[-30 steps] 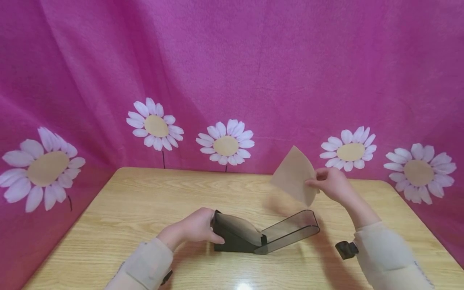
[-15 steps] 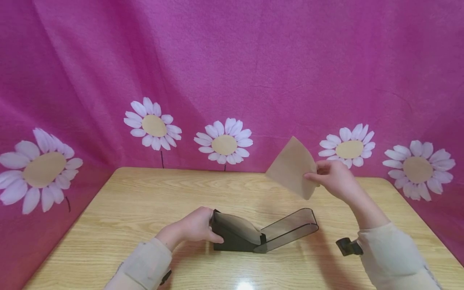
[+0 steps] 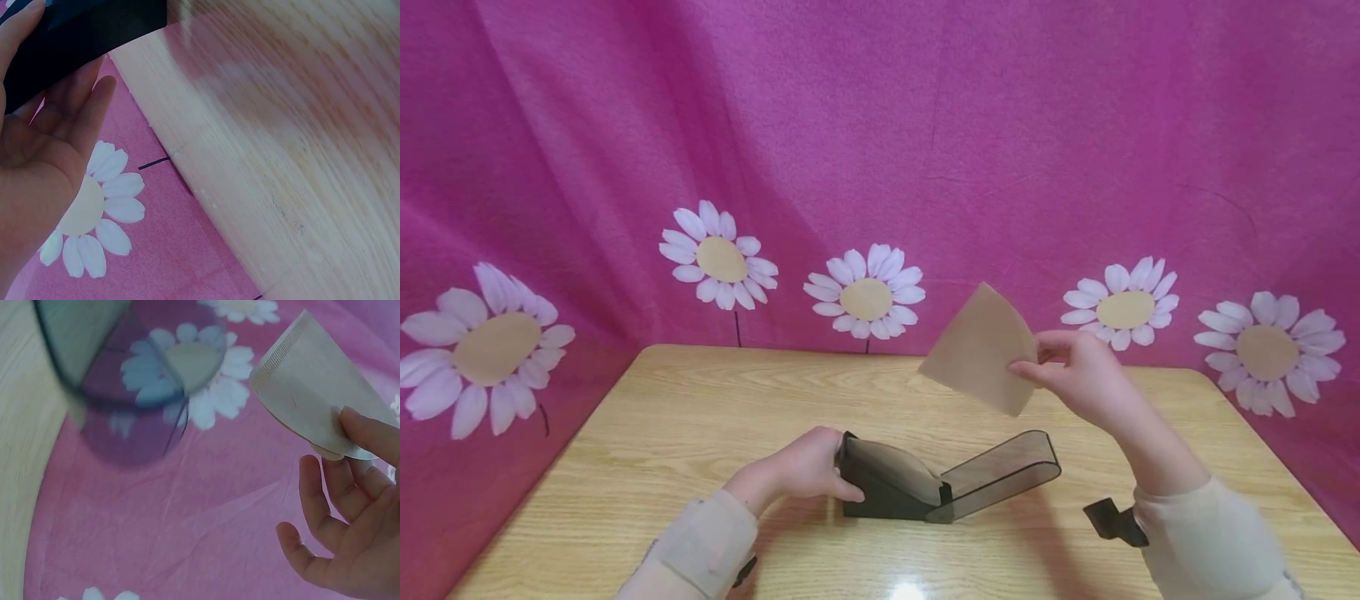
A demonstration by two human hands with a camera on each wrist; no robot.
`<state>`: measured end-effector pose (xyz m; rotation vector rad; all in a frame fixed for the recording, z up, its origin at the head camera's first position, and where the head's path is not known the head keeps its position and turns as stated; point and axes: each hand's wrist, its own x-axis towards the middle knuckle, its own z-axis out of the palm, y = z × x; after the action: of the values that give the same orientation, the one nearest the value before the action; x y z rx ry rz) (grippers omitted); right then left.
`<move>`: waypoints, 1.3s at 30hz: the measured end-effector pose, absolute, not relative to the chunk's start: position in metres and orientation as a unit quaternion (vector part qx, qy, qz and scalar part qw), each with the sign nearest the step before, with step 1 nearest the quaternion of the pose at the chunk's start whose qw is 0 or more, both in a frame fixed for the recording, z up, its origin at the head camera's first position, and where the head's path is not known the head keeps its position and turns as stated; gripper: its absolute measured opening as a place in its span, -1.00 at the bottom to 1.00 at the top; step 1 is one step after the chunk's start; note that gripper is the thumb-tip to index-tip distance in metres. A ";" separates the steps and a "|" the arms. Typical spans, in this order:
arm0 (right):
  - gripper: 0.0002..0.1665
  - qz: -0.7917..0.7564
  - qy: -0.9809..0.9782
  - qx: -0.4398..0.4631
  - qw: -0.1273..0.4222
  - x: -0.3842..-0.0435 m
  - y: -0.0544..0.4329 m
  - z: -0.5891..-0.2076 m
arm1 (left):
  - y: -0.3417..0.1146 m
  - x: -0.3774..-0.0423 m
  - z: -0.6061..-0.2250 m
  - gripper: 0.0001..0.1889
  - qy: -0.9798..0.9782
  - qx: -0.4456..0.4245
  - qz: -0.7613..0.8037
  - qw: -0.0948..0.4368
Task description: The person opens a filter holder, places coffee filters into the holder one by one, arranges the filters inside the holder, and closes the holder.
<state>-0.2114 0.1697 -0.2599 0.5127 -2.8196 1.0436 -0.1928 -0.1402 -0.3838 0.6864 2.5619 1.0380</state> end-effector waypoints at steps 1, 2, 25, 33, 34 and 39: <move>-0.79 0.336 -0.925 0.173 0.049 -0.209 0.167 -0.260 | -0.140 -0.193 -0.384 -0.75 0.890 0.239 0.361 0.145; -0.79 0.331 -0.926 0.176 0.050 -0.207 0.164 -0.260 | -0.140 -0.194 -0.384 -0.75 0.890 0.238 0.360 0.146; -0.80 0.290 -0.918 0.261 0.064 -0.193 0.123 -0.302 | -0.135 -0.201 -0.388 -0.77 0.889 0.239 0.361 0.148; -0.81 0.261 -0.929 0.253 0.068 -0.190 0.114 -0.313 | -0.133 -0.200 -0.387 -0.80 0.892 0.235 0.357 0.144; -0.82 0.255 -0.931 0.253 0.072 -0.190 0.113 -0.314 | -0.133 -0.200 -0.387 -0.80 0.893 0.234 0.355 0.143; -0.80 0.233 -0.934 0.255 0.089 -0.189 0.108 -0.323 | -0.132 -0.200 -0.385 -0.79 0.897 0.228 0.350 0.144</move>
<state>-0.1894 0.1081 -0.3226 0.7585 -2.7808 0.6924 -0.1995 -0.1318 -0.3851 0.6565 2.5860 1.0097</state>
